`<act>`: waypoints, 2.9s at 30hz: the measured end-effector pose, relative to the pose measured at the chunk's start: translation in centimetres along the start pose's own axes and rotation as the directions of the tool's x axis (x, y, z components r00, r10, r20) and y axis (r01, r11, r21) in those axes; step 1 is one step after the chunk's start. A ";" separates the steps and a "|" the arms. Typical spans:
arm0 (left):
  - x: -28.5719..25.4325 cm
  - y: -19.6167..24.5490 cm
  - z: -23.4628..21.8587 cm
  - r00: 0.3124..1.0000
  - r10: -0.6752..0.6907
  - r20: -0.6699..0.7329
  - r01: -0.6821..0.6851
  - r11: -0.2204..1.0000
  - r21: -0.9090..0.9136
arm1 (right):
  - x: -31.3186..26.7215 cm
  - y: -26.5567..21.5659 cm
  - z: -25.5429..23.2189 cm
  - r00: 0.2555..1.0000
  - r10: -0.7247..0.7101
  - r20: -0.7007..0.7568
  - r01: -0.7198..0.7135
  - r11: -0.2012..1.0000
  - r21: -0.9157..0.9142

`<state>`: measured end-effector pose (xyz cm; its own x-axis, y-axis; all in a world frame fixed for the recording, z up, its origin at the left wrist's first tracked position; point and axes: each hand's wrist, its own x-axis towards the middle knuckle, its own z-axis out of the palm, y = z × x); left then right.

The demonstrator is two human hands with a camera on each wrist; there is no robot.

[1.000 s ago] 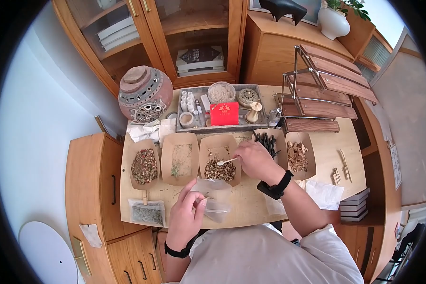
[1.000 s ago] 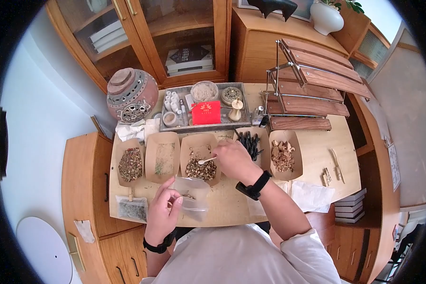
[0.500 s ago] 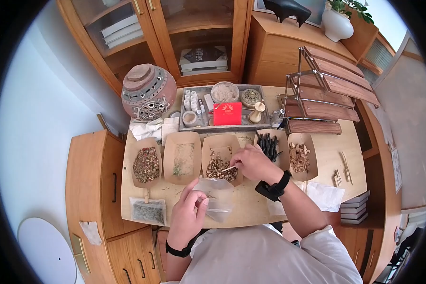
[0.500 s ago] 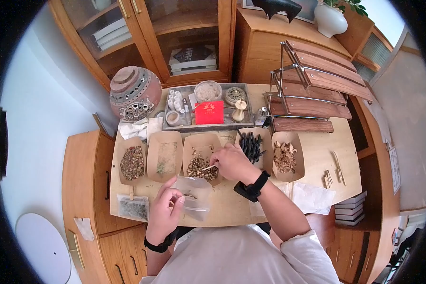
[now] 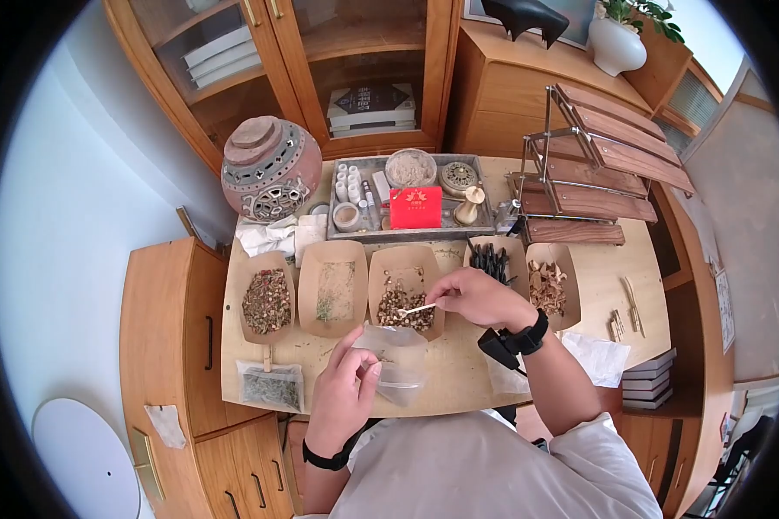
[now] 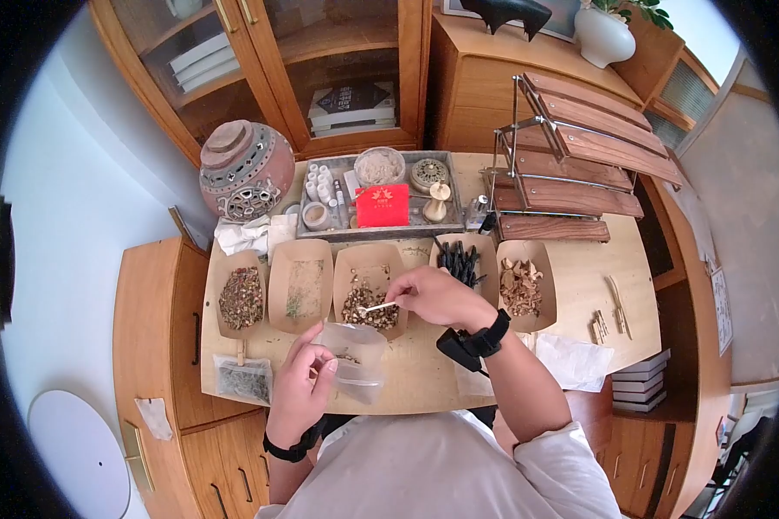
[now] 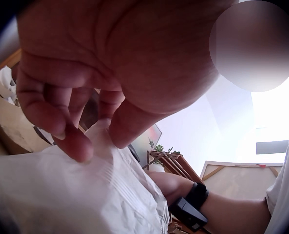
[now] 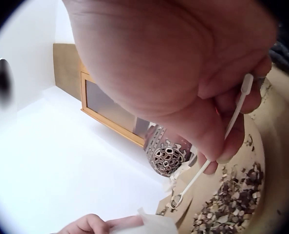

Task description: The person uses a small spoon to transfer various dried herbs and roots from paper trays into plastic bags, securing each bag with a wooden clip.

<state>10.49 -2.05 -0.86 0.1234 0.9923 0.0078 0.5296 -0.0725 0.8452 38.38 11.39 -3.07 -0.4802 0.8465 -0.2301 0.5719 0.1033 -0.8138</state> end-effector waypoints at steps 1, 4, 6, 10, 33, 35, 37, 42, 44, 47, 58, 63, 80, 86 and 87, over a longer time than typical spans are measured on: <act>0.0 0.0 0.0 1.000 0.004 0.000 -0.004 1.000 -0.004 | -0.5 -0.6 -0.4 1.000 -0.012 0.013 0.011 1.000 0.026; -0.1 -0.3 0.1 1.000 0.006 -0.003 -0.006 1.000 0.002 | -2.5 -3.7 -1.0 0.992 -0.124 0.002 0.124 0.992 -0.029; 0.0 -0.2 0.1 1.000 0.001 -0.002 -0.001 1.000 0.000 | -3.5 -3.9 0.5 0.943 -0.330 -0.031 0.309 0.911 -0.273; 0.0 0.0 0.2 1.000 -0.004 -0.001 0.004 1.000 -0.001 | -4.9 -4.8 2.7 0.873 -0.485 -0.048 0.400 0.769 -0.499; -0.1 -0.1 0.2 1.000 0.016 -0.008 -0.016 1.000 -0.001 | -1.2 1.0 2.2 0.969 -0.148 -0.198 0.054 0.909 -0.414; -0.1 0.0 0.2 1.000 0.014 -0.009 -0.014 1.000 0.008 | -1.2 1.2 2.4 0.971 -0.139 -0.192 0.056 0.922 -0.382; -0.1 0.0 0.2 1.000 0.015 -0.008 -0.015 1.000 0.011 | -1.1 1.2 2.5 0.974 -0.129 -0.187 0.057 0.935 -0.350; 0.0 0.1 0.2 1.000 0.007 -0.002 -0.007 1.000 0.011 | -0.8 1.6 2.6 0.986 -0.076 -0.150 0.032 0.959 -0.281; 0.0 0.1 0.2 1.000 0.003 -0.002 -0.003 1.000 0.009 | -0.7 1.8 2.4 0.990 -0.052 -0.128 0.019 0.969 -0.247; 0.0 0.2 0.2 1.000 0.005 -0.001 -0.005 1.000 0.007 | -0.6 2.0 1.9 0.996 -0.011 -0.091 -0.004 0.988 -0.158; 0.0 0.3 0.2 1.000 -0.009 0.002 0.009 1.000 0.008 | -0.9 0.9 -0.2 0.999 0.025 -0.034 -0.020 0.990 0.137; -0.1 0.0 0.2 1.000 0.006 0.000 -0.006 1.000 0.014 | -2.2 -1.3 -1.3 0.996 0.086 -0.010 -0.080 0.956 0.284; -0.3 -0.1 0.4 0.999 0.042 -0.021 -0.042 0.999 0.000 | -1.5 -2.2 0.3 0.837 -0.396 -0.377 0.102 0.790 -0.604; -0.3 -0.3 0.5 1.000 0.015 0.010 -0.015 1.000 0.003 | 1.5 1.1 2.4 0.890 -0.298 -0.345 0.018 0.779 -0.627; -0.3 -0.3 0.4 1.000 0.015 0.010 -0.015 1.000 0.004 | 1.6 1.1 2.5 0.889 -0.299 -0.345 0.019 0.779 -0.627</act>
<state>10.67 -2.32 -1.30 0.1401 0.9900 0.0148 0.5308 -0.0877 0.8430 36.63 11.53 -5.67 -0.3686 0.9024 0.2232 0.8532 0.4237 -0.3040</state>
